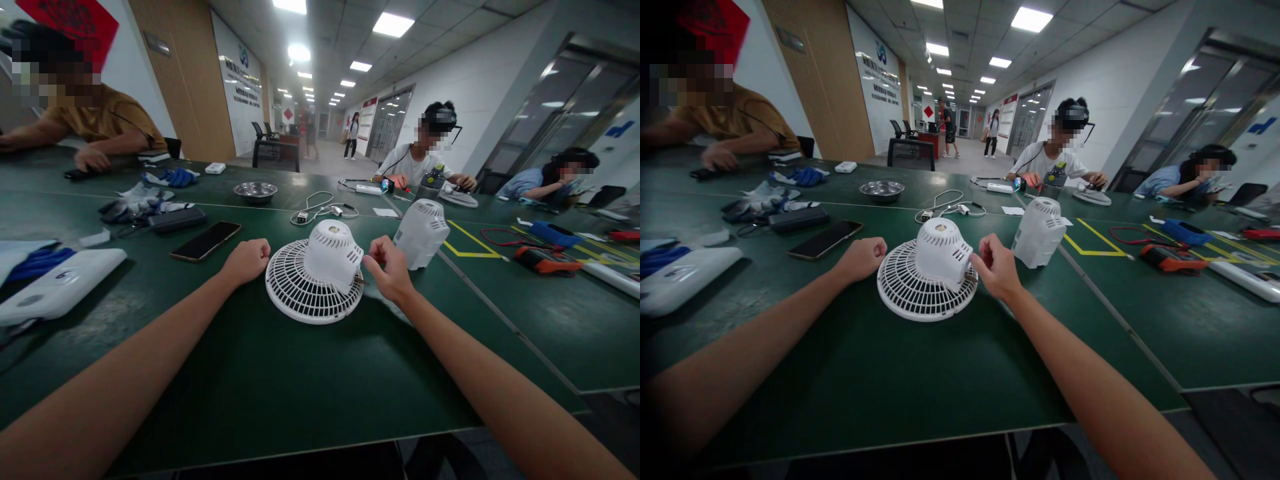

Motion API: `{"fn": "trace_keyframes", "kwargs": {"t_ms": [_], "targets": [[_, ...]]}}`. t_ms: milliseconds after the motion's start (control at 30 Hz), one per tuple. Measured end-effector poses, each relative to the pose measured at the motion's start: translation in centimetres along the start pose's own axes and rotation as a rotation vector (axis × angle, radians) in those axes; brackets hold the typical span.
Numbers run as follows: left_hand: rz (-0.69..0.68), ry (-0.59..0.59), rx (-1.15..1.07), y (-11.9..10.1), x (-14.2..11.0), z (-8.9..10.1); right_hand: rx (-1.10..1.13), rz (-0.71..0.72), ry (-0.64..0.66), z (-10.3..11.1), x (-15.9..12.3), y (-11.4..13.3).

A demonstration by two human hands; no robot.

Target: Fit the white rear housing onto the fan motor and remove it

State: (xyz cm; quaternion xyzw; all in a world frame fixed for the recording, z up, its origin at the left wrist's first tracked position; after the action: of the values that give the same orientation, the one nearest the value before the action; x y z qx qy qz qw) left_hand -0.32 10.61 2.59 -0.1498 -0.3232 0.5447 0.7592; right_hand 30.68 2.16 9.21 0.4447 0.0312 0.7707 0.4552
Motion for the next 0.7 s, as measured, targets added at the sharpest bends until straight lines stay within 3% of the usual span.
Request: {"fn": "trace_keyframes", "kwargs": {"t_ms": [167,367,567,700], "targets": [[-0.045,0.109,-0.139,-0.8,-0.3,-1.2,0.012,0.058,0.141,-1.6,-0.2,0.9],[-0.074,0.169,-0.073,-1.3,-0.5,-1.7,0.043,0.027,0.334,-3.6,-0.5,1.4],[-0.161,0.151,-0.095,-2.7,-0.7,-1.3,0.129,-0.114,0.306,-3.5,-0.7,0.9],[-0.215,0.02,-0.205,-3.6,-0.9,0.3,0.414,-0.264,0.242,-3.4,-0.7,0.5]]}}
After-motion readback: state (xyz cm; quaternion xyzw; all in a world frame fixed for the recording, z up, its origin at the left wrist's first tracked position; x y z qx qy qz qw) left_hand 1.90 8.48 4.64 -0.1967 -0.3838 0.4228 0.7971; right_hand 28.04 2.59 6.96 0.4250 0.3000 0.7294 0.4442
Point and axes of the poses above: each hand's wrist, its own x-axis towards the middle knuckle, its own z-axis out of the back of the hand, y = z × x, the point moved 10 cm from there along x, towards the middle knuckle, and after that the axes turned 10 degrees about -x, right-handed, at the moved point
